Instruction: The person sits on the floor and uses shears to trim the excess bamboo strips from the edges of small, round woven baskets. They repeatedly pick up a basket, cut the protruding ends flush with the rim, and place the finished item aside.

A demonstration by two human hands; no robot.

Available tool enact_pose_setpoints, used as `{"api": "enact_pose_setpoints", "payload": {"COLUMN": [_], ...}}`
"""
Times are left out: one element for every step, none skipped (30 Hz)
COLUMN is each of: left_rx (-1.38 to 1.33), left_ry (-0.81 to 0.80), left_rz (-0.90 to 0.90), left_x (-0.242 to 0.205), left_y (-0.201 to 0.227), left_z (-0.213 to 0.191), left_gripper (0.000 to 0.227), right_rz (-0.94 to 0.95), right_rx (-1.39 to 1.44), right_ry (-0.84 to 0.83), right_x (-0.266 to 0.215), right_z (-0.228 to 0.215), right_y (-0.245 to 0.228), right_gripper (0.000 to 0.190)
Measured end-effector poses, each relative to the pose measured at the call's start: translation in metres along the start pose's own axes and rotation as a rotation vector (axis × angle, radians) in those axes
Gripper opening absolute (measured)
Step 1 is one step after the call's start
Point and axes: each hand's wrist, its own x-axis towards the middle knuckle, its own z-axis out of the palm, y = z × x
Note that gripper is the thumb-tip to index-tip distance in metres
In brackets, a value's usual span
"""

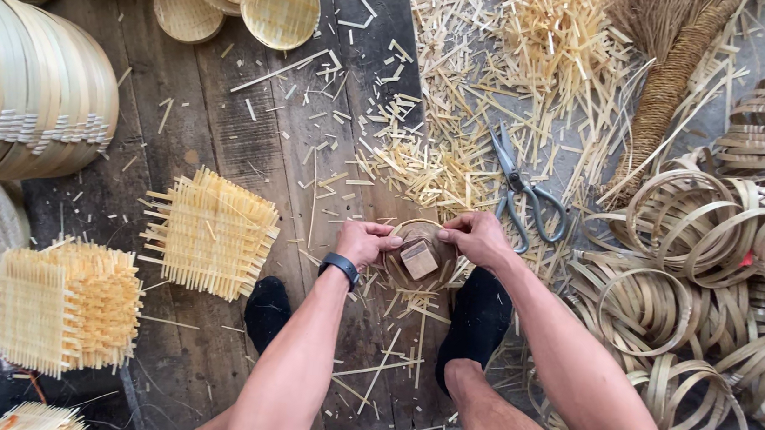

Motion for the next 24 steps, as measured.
{"api": "enact_pose_setpoints", "payload": {"left_rx": [-0.047, -0.019, 0.008, 0.039, 0.046, 0.052, 0.059, 0.012, -0.035, -0.082, -0.205, -0.331, -0.457, -0.482, -0.506, -0.529, -0.587, -0.645, -0.703, -0.686, -0.669, -0.652, -0.624, -0.594], "left_ry": [-0.011, -0.006, 0.0, 0.007, 0.008, 0.007, 0.007, 0.003, -0.002, -0.003, 0.008, 0.019, 0.03, 0.012, -0.006, -0.021, -0.093, -0.165, -0.237, -0.182, -0.127, -0.074, -0.046, -0.017], "left_rz": [-0.082, -0.072, -0.062, -0.047, -0.046, -0.041, -0.036, -0.029, -0.021, -0.015, -0.019, -0.03, -0.04, -0.09, -0.14, -0.189, -0.158, -0.127, -0.095, -0.1, -0.106, -0.11, -0.131, -0.152], "left_x": [0.001, 0.0, 0.001, 0.002, 0.0, -0.001, -0.003, -0.004, -0.008, -0.013, -0.018, -0.027, -0.036, -0.045, -0.056, -0.064, -0.071, -0.076, -0.076, -0.073, -0.07, -0.068, -0.066, -0.065], "left_y": [0.004, 0.005, 0.006, 0.007, 0.007, 0.009, 0.011, 0.014, 0.015, 0.015, 0.016, 0.012, 0.008, 0.002, -0.006, -0.015, -0.024, -0.033, -0.041, -0.045, -0.049, -0.051, -0.05, -0.048], "left_z": [0.001, 0.001, 0.001, 0.0, 0.0, -0.001, -0.001, 0.0, 0.0, -0.002, -0.004, -0.005, -0.005, -0.004, -0.002, -0.002, -0.001, 0.001, 0.003, 0.007, 0.012, 0.016, 0.018, 0.018], "left_gripper": [0.029, 0.03, 0.03, 0.03, 0.03, 0.03, 0.03, 0.03, 0.03, 0.031, 0.032, 0.033, 0.035, 0.036, 0.037, 0.04, 0.035, 0.031, 0.028, 0.026, 0.026, 0.027, 0.024, 0.022], "right_rz": [0.021, 0.047, 0.073, 0.091, 0.109, 0.124, 0.12, 0.112, 0.104, 0.182, 0.26, 0.345, 0.315, 0.283, 0.251, 0.267, 0.284, 0.301, 0.284, 0.268, 0.253, 0.245, 0.237, 0.228], "right_rx": [0.056, 0.115, 0.173, 0.181, 0.189, 0.196, 0.196, 0.196, 0.196, 0.263, 0.328, 0.392, 0.49, 0.59, 0.689, 0.677, 0.666, 0.653, 0.624, 0.594, 0.563, 0.528, 0.493, 0.46], "right_ry": [-0.009, -0.024, -0.039, -0.043, -0.046, -0.047, -0.052, -0.054, -0.056, -0.12, -0.183, -0.249, -0.264, -0.275, -0.287, -0.259, -0.232, -0.205, -0.196, -0.186, -0.176, -0.147, -0.118, -0.092], "right_x": [0.007, 0.011, 0.014, 0.016, 0.016, 0.014, 0.008, 0.001, -0.007, -0.015, -0.024, -0.032, -0.038, -0.042, -0.043, -0.042, -0.039, -0.038, -0.035, -0.031, -0.028, -0.026, -0.024, -0.024], "right_z": [-0.001, 0.002, 0.003, 0.003, 0.003, 0.0, -0.001, -0.003, -0.006, -0.009, -0.014, -0.015, -0.011, -0.006, -0.002, 0.002, 0.008, 0.013, 0.017, 0.021, 0.024, 0.026, 0.028, 0.031], "right_y": [0.003, 0.007, 0.01, 0.009, 0.007, 0.003, -0.002, -0.007, -0.011, -0.013, -0.012, -0.008, -0.003, 0.003, 0.009, 0.014, 0.018, 0.022, 0.025, 0.027, 0.029, 0.03, 0.03, 0.028], "right_gripper": [0.026, 0.025, 0.025, 0.022, 0.02, 0.017, 0.019, 0.021, 0.023, 0.025, 0.028, 0.031, 0.03, 0.03, 0.03, 0.027, 0.024, 0.021, 0.021, 0.021, 0.021, 0.02, 0.019, 0.018]}}
